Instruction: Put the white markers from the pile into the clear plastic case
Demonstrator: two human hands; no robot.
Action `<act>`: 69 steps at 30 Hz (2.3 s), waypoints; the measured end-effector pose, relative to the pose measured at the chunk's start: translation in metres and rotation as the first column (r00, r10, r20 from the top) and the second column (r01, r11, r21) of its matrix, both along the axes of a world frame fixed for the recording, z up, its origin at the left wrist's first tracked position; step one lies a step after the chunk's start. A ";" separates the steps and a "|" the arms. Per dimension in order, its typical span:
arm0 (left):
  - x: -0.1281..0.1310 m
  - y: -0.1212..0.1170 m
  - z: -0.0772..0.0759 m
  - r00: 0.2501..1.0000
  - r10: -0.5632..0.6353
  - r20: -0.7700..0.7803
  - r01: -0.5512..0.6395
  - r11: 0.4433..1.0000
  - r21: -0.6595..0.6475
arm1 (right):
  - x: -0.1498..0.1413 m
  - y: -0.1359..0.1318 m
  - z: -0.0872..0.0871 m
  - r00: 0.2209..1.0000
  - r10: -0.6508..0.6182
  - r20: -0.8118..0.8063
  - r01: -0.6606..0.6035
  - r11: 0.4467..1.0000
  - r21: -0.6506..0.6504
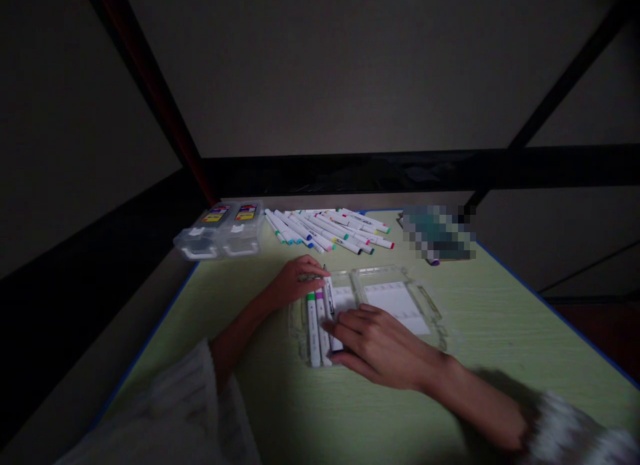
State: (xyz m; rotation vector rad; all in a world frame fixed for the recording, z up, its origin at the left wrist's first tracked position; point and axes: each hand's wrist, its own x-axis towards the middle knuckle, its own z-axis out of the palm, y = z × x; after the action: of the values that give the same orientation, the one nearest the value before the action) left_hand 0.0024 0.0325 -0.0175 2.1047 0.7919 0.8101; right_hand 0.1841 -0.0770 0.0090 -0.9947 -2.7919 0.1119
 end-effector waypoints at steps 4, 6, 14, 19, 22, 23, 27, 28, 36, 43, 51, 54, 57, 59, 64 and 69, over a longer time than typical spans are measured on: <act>0.000 0.000 -0.001 1.000 0.014 0.011 -0.014 1.000 0.015 | 0.000 0.000 0.000 1.000 0.007 -0.002 -0.007 1.000 -0.017; 0.000 0.001 -0.002 1.000 0.020 0.016 -0.020 1.000 0.024 | 0.000 0.000 0.000 1.000 0.014 -0.001 -0.014 1.000 -0.025; 0.001 0.000 -0.003 0.999 0.013 0.041 -0.013 1.000 -0.008 | 0.000 0.000 0.003 0.999 0.042 0.001 -0.042 0.998 -0.046; 0.002 -0.001 -0.001 0.999 0.002 0.035 -0.001 1.000 -0.016 | 0.001 -0.001 0.005 0.998 0.057 0.003 -0.057 0.996 -0.066; 0.002 -0.002 0.000 1.000 0.004 0.019 -0.004 1.000 0.000 | 0.002 -0.001 0.004 0.998 0.067 -0.004 -0.067 0.995 -0.078; 0.002 -0.002 0.001 1.000 0.007 0.014 -0.007 1.000 0.003 | 0.002 -0.001 0.004 0.998 0.068 -0.008 -0.068 0.994 -0.080; 0.002 -0.003 0.001 1.000 0.007 0.004 -0.007 1.000 0.008 | 0.002 -0.001 0.004 0.998 0.059 -0.016 -0.060 0.994 -0.093; 0.002 -0.003 0.001 1.000 0.005 0.005 -0.005 1.000 0.010 | 0.002 -0.001 0.004 0.998 0.054 -0.017 -0.055 0.994 -0.098; 0.002 -0.003 0.003 1.000 0.005 -0.014 -0.005 1.000 0.012 | 0.001 -0.003 0.009 1.000 0.031 -0.005 -0.031 0.992 -0.125; 0.003 -0.003 0.001 1.000 0.012 0.001 -0.012 1.000 0.000 | 0.002 -0.004 0.010 0.999 0.028 -0.035 -0.033 0.989 -0.146; 0.005 -0.004 0.003 1.000 0.029 -0.003 -0.029 0.999 0.017 | 0.001 -0.003 0.009 1.000 0.017 -0.025 -0.021 0.986 -0.165; 0.004 -0.005 0.002 0.999 0.035 -0.003 -0.035 0.999 0.021 | 0.002 -0.003 0.006 1.000 0.026 -0.016 -0.028 0.989 -0.146; 0.003 -0.005 0.000 0.999 0.045 0.004 -0.045 0.999 0.011 | 0.002 -0.002 0.004 0.999 0.035 0.002 -0.034 0.991 -0.132; 0.002 -0.005 0.000 0.999 0.051 0.010 -0.051 0.999 0.007 | 0.002 -0.003 0.003 0.999 0.041 0.007 -0.040 0.992 -0.119; 0.002 -0.004 -0.001 0.998 0.046 0.030 -0.046 0.999 -0.007 | 0.001 -0.004 0.002 0.999 0.041 0.022 -0.040 0.997 -0.059; 0.001 -0.003 -0.002 0.999 0.036 0.021 -0.036 0.999 0.007 | 0.000 -0.004 0.004 0.996 0.074 0.046 -0.073 0.997 -0.031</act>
State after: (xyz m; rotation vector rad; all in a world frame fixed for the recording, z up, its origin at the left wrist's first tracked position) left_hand 0.0036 0.0295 -0.0191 2.0901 0.8185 0.8539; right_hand 0.1842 -0.0814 0.0128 -0.9129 -2.8779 0.1412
